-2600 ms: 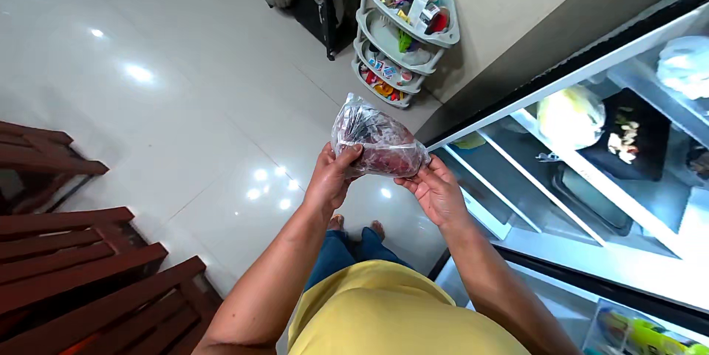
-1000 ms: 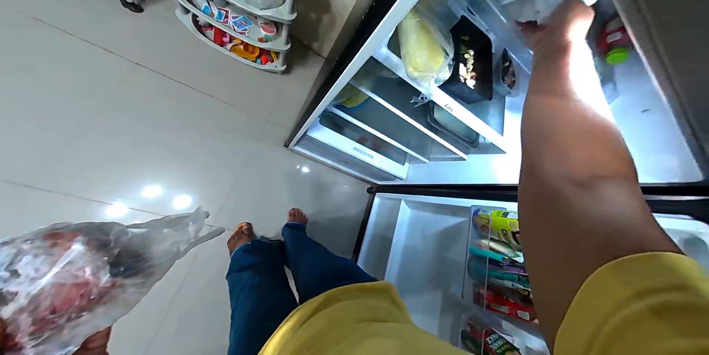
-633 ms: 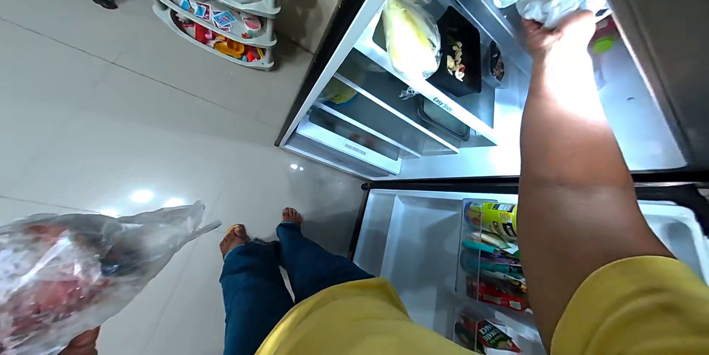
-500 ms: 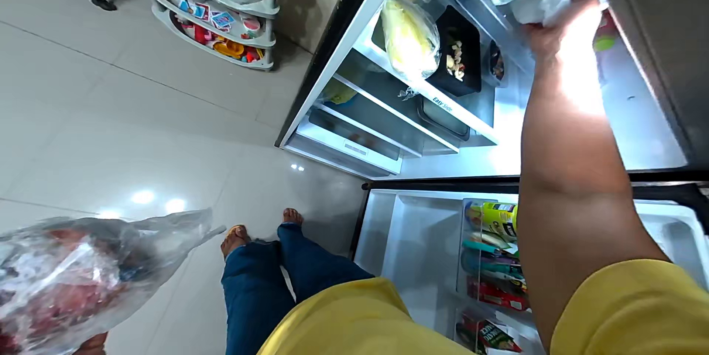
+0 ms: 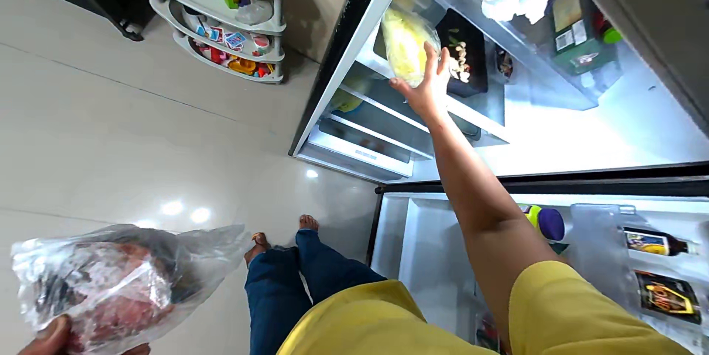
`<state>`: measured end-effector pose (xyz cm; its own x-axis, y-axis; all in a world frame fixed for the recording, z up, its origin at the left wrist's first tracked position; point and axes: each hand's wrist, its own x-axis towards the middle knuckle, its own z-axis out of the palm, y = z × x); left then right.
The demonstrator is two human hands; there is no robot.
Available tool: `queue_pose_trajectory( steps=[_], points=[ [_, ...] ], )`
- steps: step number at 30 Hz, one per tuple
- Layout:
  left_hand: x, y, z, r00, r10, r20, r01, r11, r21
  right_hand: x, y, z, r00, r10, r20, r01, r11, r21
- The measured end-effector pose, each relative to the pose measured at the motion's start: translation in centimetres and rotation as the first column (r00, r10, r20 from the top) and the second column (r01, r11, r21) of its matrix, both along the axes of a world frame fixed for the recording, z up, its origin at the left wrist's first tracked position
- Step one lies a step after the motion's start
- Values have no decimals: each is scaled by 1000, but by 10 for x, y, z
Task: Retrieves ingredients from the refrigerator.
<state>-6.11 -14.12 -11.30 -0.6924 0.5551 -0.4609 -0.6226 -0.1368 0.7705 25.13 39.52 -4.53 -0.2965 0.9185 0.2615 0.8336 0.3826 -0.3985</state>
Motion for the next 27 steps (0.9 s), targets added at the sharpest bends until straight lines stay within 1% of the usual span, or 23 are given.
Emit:
queue_pose_trajectory(
  steps=[1,3,7,8,9,11,16,18,20,22,23,24,25,27],
  points=[
    [2,4,6,1000,1,-1,-1,1000,-2,-2,9,-9,999,-18,49,20,999,-40],
    [6,13,17,1000,8,0,-8,1000,-1,-6,21,-20,994,-17,109,22,999,-44],
    [15,26,31,999,2,49,-2,1000,-11,-11,20,-21,994,0,113,-2,1000,14],
    [17,27,33,997,-4,77,5,1000,-9,-11,19,-21,996,11,85,-14,999,42],
    [18,29,36,996,-18,92,18,1000,-6,-10,18,-20,999,13,40,-15,998,67],
    [20,32,41,995,-33,96,34,999,-8,-11,14,-14,996,-33,-85,41,995,93],
    [20,36,49,997,-39,66,40,999,-14,-9,4,-1,938,-127,-322,160,984,80],
    [19,37,49,999,-44,31,44,999,-11,-6,4,-1,872,-122,-474,158,987,35],
    [22,40,52,998,-52,29,51,999,15,-4,1,1,762,-111,-638,98,994,-55],
    [24,40,54,998,-63,22,62,998,30,0,-3,4,680,-97,-727,40,995,-95],
    [25,39,54,997,-69,26,68,997,47,2,-7,6,671,-94,-736,29,995,-101],
    [25,37,53,997,-68,35,66,996,63,4,-10,7,680,-88,-728,25,995,-97],
    [25,35,52,997,-68,40,65,996,69,7,-14,9,713,-79,-696,35,996,-77],
    [27,32,52,998,-49,46,46,997,60,15,-26,10,820,-38,-571,47,999,0]
  ],
)
